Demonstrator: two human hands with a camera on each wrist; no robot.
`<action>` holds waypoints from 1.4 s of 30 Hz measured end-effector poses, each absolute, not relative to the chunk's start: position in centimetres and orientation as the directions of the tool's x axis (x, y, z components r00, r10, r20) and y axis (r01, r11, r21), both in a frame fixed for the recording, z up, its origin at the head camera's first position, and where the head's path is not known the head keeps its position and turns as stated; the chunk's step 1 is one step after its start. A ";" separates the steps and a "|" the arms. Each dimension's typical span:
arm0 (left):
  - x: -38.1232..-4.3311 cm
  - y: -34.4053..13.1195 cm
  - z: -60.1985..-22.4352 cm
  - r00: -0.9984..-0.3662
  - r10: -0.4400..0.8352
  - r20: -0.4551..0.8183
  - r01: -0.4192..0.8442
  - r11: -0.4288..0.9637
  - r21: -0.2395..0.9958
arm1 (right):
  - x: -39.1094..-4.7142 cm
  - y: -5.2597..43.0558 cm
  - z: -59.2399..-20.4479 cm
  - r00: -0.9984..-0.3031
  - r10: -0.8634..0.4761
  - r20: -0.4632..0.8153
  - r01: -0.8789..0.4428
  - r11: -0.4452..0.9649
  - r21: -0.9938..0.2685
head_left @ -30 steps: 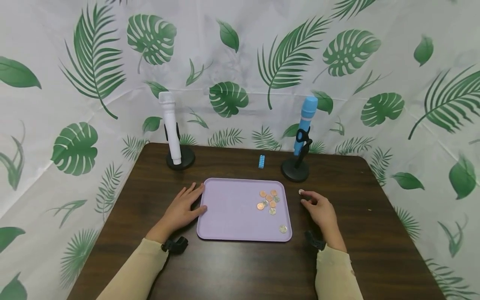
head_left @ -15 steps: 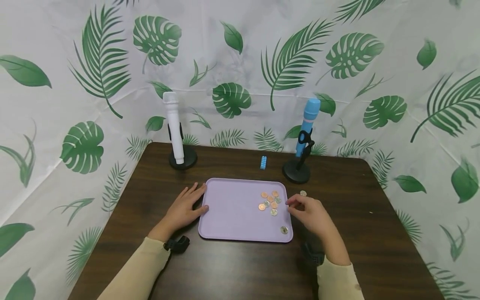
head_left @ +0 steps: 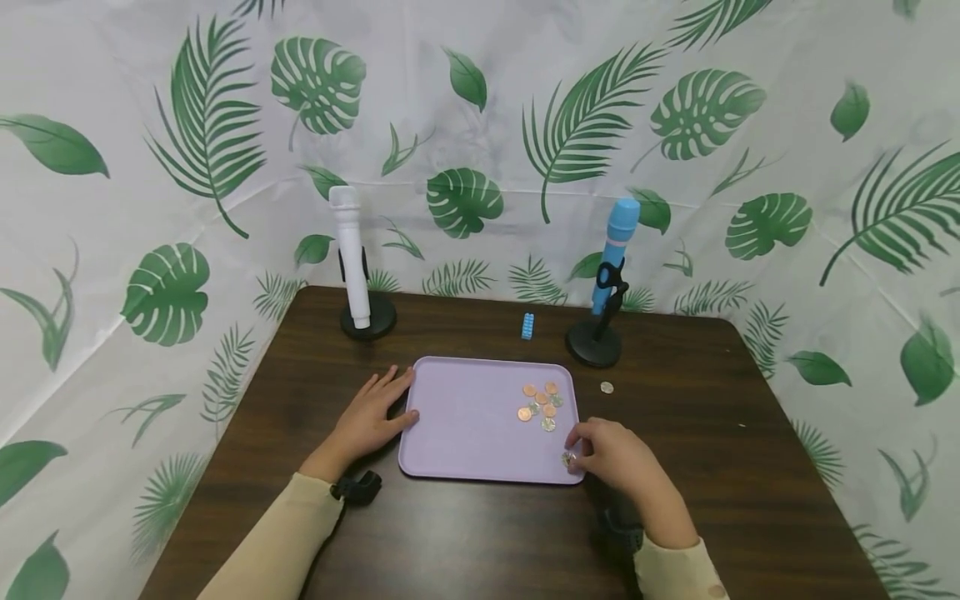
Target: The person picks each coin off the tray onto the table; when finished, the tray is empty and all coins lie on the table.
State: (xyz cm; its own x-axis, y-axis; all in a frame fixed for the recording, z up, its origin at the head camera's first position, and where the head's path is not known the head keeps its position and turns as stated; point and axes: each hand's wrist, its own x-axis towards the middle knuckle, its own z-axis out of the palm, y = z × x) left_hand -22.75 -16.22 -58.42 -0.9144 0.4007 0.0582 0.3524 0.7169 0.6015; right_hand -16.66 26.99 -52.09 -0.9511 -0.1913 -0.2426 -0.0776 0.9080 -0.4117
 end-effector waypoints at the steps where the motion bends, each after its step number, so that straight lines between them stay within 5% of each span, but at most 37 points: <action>1: -22.8 -16.2 -58.4 -0.915 0.399 0.060 0.352 0.717 0.602 | -16.6 27.0 -52.2 -0.952 -0.197 -0.233 -0.086 0.906 -0.414; 11: -22.7 -16.2 -58.6 -0.913 0.403 0.068 0.360 0.714 0.600 | -16.4 26.4 -53.0 -0.965 -0.152 -0.215 -0.058 0.919 -0.390; 19: -22.6 -16.0 -58.8 -0.915 0.401 0.049 0.346 0.716 0.606 | -16.2 27.1 -53.9 -0.961 -0.224 -0.163 -0.109 0.848 -0.519; 27: -22.7 -16.1 -58.7 -0.917 0.395 0.060 0.348 0.713 0.610 | -16.6 28.2 -53.8 -0.989 -0.105 -0.103 0.025 0.573 -0.819; 37: -22.8 -16.0 -58.8 -0.914 0.404 0.049 0.348 0.714 0.608 | -17.9 31.6 -52.2 -0.984 0.151 0.093 -0.028 0.387 -0.922; 42: -22.7 -16.0 -58.8 -0.919 0.392 0.038 0.334 0.726 0.601 | -19.5 34.4 -53.0 -0.961 0.266 0.081 -0.042 0.150 -0.988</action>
